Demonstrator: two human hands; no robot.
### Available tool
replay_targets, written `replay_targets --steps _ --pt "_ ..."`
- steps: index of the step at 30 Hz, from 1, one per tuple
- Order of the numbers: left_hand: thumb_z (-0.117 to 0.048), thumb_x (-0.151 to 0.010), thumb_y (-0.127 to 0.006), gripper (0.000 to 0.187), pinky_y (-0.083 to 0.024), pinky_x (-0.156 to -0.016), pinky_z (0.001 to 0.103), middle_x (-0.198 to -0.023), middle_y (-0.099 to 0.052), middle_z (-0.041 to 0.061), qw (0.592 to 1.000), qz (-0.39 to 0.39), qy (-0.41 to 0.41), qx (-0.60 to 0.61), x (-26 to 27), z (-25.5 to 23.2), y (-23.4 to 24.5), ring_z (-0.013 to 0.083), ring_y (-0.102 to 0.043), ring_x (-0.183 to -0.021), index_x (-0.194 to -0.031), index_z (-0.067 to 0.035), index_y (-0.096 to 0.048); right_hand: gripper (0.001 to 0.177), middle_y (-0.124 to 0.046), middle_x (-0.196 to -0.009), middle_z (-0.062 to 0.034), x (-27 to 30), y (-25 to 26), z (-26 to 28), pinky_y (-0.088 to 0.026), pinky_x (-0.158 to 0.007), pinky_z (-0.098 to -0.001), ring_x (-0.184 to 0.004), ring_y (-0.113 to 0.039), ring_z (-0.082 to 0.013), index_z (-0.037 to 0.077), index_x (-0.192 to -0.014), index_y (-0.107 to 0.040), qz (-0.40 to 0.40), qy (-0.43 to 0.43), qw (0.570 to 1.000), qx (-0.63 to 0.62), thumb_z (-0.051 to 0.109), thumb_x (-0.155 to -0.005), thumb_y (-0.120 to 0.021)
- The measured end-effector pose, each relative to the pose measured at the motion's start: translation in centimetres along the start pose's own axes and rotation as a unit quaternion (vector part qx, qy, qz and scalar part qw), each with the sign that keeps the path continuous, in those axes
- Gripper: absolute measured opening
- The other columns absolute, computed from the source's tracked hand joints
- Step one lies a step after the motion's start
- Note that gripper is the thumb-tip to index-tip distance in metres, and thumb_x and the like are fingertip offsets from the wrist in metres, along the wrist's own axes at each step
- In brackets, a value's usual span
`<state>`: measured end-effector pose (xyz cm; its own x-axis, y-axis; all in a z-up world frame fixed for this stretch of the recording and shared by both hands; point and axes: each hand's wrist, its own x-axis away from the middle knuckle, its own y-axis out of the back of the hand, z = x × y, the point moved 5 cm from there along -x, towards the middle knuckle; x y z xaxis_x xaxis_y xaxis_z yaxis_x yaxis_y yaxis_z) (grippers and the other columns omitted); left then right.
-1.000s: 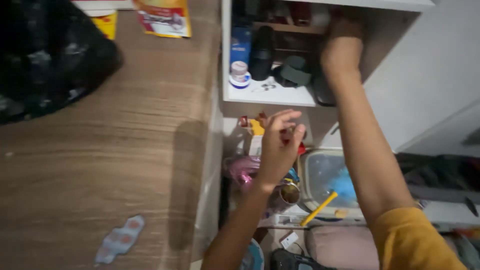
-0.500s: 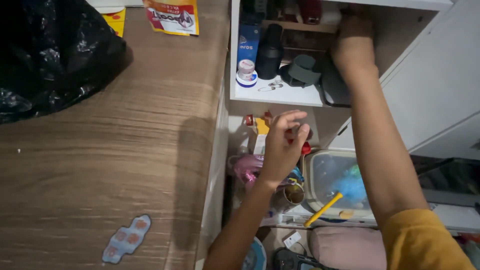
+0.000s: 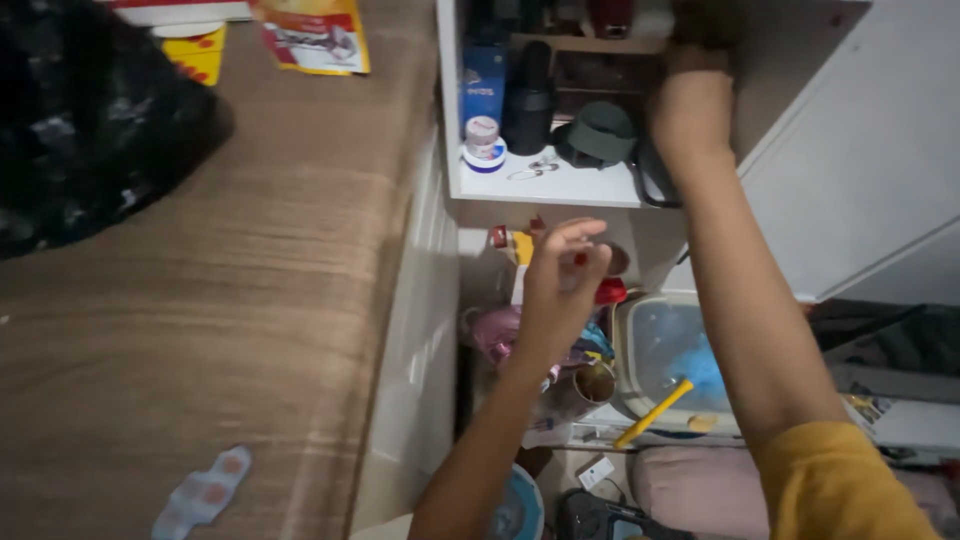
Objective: The person organizes items in a bedroom cabinet by placing a wooden organizer, boxes, and small containers onto shelves. They handle various objects including a blue box, a black case, and a small jar, arranging them neatly within the cabinet.
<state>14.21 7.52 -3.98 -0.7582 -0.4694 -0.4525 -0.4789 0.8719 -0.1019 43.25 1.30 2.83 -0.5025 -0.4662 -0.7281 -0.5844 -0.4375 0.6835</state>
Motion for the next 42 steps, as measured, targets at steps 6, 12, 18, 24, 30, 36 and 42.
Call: replay_targets --steps 6,12,18,24,30,36,42 --pt "-0.043 -0.099 -0.060 0.038 -0.051 -0.099 0.033 -0.127 -0.068 0.006 1.000 -0.015 -0.003 -0.024 -0.4 -0.4 -0.3 0.0201 -0.066 -0.111 -0.122 -0.013 -0.065 0.034 -0.071 -0.085 -0.0284 -0.4 1.7 1.0 -0.057 -0.054 -0.0591 -0.069 -0.068 -0.0551 -0.003 -0.105 -0.069 0.000 -0.038 0.997 -0.068 -0.007 -0.072 -0.069" --pt "-0.040 -0.101 -0.060 0.033 -0.052 -0.090 0.028 -0.128 -0.067 0.004 0.999 -0.019 -0.015 -0.021 -0.3 0.2 -0.6 0.0170 -0.066 -0.109 -0.123 -0.015 -0.066 0.032 -0.068 -0.096 -0.0294 -0.9 -0.7 0.0 -0.058 -0.056 -0.0568 -0.075 -0.067 -0.0516 -0.004 -0.111 -0.067 0.022 -0.055 0.997 -0.052 -0.009 -0.079 -0.064" --pt "-0.037 -0.100 -0.061 0.031 -0.052 -0.090 0.030 -0.128 -0.067 0.004 1.000 -0.017 0.012 -0.019 -0.2 -0.1 -0.5 0.0187 -0.065 -0.111 -0.123 -0.016 -0.065 0.038 -0.067 -0.098 -0.0328 -0.8 0.5 0.7 -0.058 -0.063 -0.0614 -0.079 -0.067 -0.0566 -0.004 -0.117 -0.067 0.083 -0.095 0.990 -0.055 -0.010 -0.080 -0.063" --pt "-0.034 -0.099 -0.062 0.028 -0.051 -0.091 0.032 -0.129 -0.067 0.002 0.999 -0.015 0.032 -0.019 0.2 0.0 -0.3 0.0185 -0.064 -0.112 -0.121 -0.018 -0.065 0.036 -0.065 -0.097 -0.0371 0.3 3.4 2.0 -0.053 -0.066 -0.0672 -0.079 -0.060 -0.0640 -0.009 -0.111 -0.066 0.059 -0.051 0.992 -0.103 -0.011 -0.075 -0.060" --pt "-0.035 -0.098 -0.063 0.028 -0.050 -0.090 0.031 -0.128 -0.068 0.002 0.999 -0.013 0.043 -0.012 0.7 -0.9 -0.2 0.0169 -0.064 -0.109 -0.120 -0.017 -0.065 0.031 -0.067 -0.087 -0.0373 1.4 8.1 3.0 -0.054 -0.078 -0.0617 -0.080 -0.061 -0.0649 0.000 -0.109 -0.075 0.069 -0.076 0.988 -0.115 -0.001 -0.079 -0.066" --pt "-0.032 -0.099 -0.065 0.027 -0.053 -0.085 0.025 -0.121 -0.070 0.001 0.999 -0.037 0.010 0.019 1.5 -1.0 0.6 0.0110 -0.065 -0.100 -0.121 -0.015 -0.065 0.011 -0.071 -0.082 -0.0222 3.2 17.1 7.4 -0.049 -0.061 -0.0578 -0.074 -0.064 -0.0531 0.010 -0.107 -0.075 -0.016 -0.016 0.994 -0.108 0.020 -0.105 -0.074" --pt "-0.035 -0.100 -0.064 0.033 -0.053 -0.091 0.027 -0.115 -0.068 0.004 0.999 -0.041 0.005 0.035 3.2 -4.5 2.8 0.0140 -0.066 -0.105 -0.124 -0.013 -0.064 0.005 -0.077 -0.101 -0.0102 2.9 25.5 17.4 -0.051 -0.075 -0.0326 -0.086 -0.070 -0.0189 -0.001 -0.114 -0.074 -0.091 0.191 0.906 -0.367 -0.002 -0.109 -0.075"
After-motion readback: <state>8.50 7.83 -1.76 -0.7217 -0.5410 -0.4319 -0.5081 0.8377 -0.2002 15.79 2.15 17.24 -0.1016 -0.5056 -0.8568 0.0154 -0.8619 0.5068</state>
